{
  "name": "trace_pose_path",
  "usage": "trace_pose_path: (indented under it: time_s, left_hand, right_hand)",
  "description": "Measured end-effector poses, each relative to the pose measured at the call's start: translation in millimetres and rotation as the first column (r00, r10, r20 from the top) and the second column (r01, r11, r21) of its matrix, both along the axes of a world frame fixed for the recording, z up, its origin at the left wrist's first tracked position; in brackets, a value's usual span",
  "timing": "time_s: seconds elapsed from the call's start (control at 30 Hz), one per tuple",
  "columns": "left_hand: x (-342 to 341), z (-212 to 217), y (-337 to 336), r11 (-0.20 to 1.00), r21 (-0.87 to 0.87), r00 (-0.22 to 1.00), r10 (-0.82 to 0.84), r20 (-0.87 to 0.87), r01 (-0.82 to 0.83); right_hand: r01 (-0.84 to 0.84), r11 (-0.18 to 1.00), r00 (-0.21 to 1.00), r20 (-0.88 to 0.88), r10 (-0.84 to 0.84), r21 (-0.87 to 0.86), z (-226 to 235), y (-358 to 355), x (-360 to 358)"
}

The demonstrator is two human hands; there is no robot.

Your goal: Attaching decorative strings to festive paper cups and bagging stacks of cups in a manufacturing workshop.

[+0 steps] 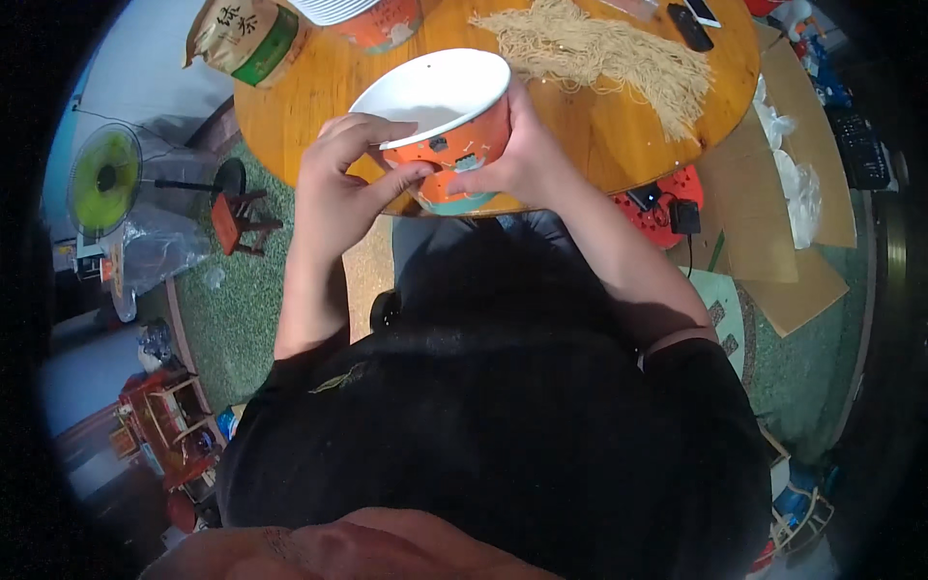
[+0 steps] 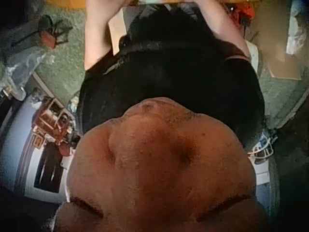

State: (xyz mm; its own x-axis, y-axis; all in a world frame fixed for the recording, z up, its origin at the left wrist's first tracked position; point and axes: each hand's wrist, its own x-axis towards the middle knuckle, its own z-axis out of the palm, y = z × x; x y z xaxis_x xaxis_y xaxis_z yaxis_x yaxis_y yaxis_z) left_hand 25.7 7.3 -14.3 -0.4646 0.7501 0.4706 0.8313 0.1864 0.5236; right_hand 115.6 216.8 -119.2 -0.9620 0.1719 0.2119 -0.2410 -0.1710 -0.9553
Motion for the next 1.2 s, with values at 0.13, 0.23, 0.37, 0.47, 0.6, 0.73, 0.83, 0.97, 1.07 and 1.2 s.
trace_pose_path:
  time_s: [0.13, 0.23, 0.37, 0.47, 0.6, 0.73, 0.83, 0.97, 1.07, 1.2]
  left_hand:
    - [5, 12, -2, 0.995, -0.1, 0.999, -0.022, 0.034, 0.026]
    - [6, 9, -1, 0.993, -0.113, 0.999, -0.028, 0.026, 0.03]
    - [10, 1, 6, 0.982, -0.189, 0.998, -0.041, -0.043, 0.032]
    - [9, -24, 7, 0.985, -0.175, 0.988, -0.017, -0.156, -0.011]
    - [10, -43, 4, 0.981, -0.13, 0.953, 0.1, -0.287, -0.143]
    - [16, -50, 5, 0.976, -0.039, 0.931, 0.191, -0.31, -0.213]
    - [19, -52, 8, 0.964, -0.052, 0.924, 0.232, -0.305, -0.259]
    - [21, -47, 16, 0.97, 0.067, 0.901, 0.243, -0.36, -0.235]
    - [32, -45, 16, 0.973, 0.181, 0.899, 0.204, -0.387, -0.143]
    - [49, -52, 20, 0.979, 0.199, 0.961, 0.012, -0.275, 0.044]
  right_hand:
    - [-0.049, 0.997, 0.999, 0.003, 0.049, 0.063, -2, -4, -3]
    - [-0.013, 0.991, 0.998, -0.066, 0.022, 0.132, -4, -1, -7]
    - [0.007, 0.975, 0.999, -0.049, 0.004, 0.222, -13, 5, -11]
    - [0.309, 0.698, 0.949, -0.162, -0.271, 0.646, -12, 9, 2]
    - [0.331, 0.631, 0.897, -0.027, -0.44, 0.702, -13, 45, 40]
    - [0.428, 0.402, 0.759, -0.081, -0.646, 0.81, -30, 104, 59]
    - [0.386, 0.276, 0.738, -0.116, -0.664, 0.88, -36, 134, 54]
    - [0.333, 0.116, 0.725, -0.176, -0.665, 0.936, -37, 146, 26]
    - [0.308, 0.096, 0.764, -0.186, -0.618, 0.947, -45, 152, 11]
    - [0.285, 0.054, 0.775, -0.197, -0.601, 0.957, -41, 139, 13]
